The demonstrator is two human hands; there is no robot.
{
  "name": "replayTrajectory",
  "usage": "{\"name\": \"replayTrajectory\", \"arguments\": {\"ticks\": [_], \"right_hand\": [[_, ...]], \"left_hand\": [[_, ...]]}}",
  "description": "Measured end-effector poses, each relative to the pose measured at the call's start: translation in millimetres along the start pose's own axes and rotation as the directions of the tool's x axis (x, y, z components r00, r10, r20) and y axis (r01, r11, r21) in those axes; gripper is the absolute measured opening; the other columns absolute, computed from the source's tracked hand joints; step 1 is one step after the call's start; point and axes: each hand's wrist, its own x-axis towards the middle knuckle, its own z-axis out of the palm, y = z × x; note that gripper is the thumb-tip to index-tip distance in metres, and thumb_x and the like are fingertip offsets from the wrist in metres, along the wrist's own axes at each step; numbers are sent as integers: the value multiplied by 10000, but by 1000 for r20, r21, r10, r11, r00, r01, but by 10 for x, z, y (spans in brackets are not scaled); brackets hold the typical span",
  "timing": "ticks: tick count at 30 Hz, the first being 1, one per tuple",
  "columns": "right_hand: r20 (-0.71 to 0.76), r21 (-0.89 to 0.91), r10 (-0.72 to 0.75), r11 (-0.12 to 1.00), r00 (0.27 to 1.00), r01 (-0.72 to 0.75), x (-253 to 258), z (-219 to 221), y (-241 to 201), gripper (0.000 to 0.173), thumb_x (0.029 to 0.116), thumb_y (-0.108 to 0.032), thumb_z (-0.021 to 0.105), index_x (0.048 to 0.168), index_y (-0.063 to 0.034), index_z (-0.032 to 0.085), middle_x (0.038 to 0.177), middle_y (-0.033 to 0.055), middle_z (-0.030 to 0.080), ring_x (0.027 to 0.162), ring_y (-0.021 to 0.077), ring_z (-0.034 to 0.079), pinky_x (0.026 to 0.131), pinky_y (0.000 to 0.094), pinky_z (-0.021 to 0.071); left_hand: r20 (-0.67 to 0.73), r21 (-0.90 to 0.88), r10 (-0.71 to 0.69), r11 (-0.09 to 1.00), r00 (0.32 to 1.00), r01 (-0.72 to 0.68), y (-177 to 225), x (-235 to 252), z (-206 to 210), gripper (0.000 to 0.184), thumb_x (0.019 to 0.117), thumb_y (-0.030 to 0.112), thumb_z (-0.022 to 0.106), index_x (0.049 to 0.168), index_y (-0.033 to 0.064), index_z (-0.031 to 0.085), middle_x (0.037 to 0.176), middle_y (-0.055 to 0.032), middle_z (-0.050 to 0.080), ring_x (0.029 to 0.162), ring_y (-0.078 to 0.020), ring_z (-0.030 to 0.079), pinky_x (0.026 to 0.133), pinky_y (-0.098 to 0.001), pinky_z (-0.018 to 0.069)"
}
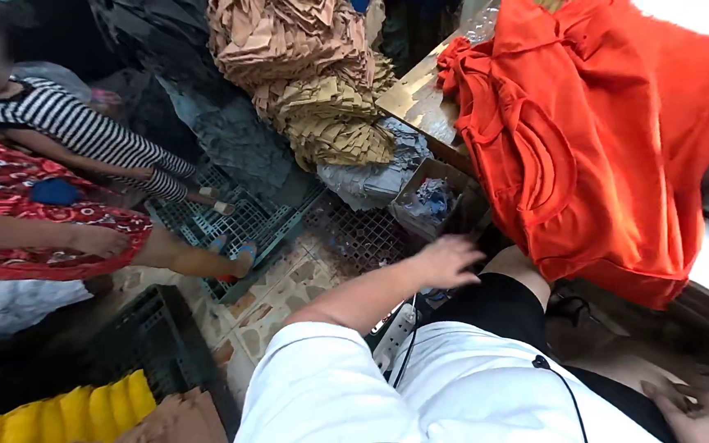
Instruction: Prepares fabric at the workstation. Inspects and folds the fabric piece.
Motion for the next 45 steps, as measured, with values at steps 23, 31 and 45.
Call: {"name": "replayTrajectory", "arguments": {"ticks": [23,31,45], "right_hand": [[-251,172,22,985,968,23,14,287,249,556,981,-430,641,1327,5,632,1206,278,678,1134,408,655,1014,599,476],[-230,202,-8,978,973,55,0,266,226,559,986,-429,629,1310,27,630,1166,277,684,1095,380,665,996,564,497],[-252,205,-12,976,968,66,6,278,259,553,991,-426,637,1306,28,630,1152,271,689,1064,370,675,977,561,505]], "left_hand": [[53,-222,290,937,956,-272,782,623,566,414,980,470,565,1308,256,697,1541,-4,525,1526,-257,326,1247,-577,163],[71,-221,270,943,960,-249,780,619,569,419,978,465,567,1312,244,694,1551,4,515,1535,-243,308,1257,-559,151],[74,-229,268,942,961,-245,790,620,568,421,977,471,561,1306,245,694,1541,10,521,1537,-233,300,1260,-550,140]]}}
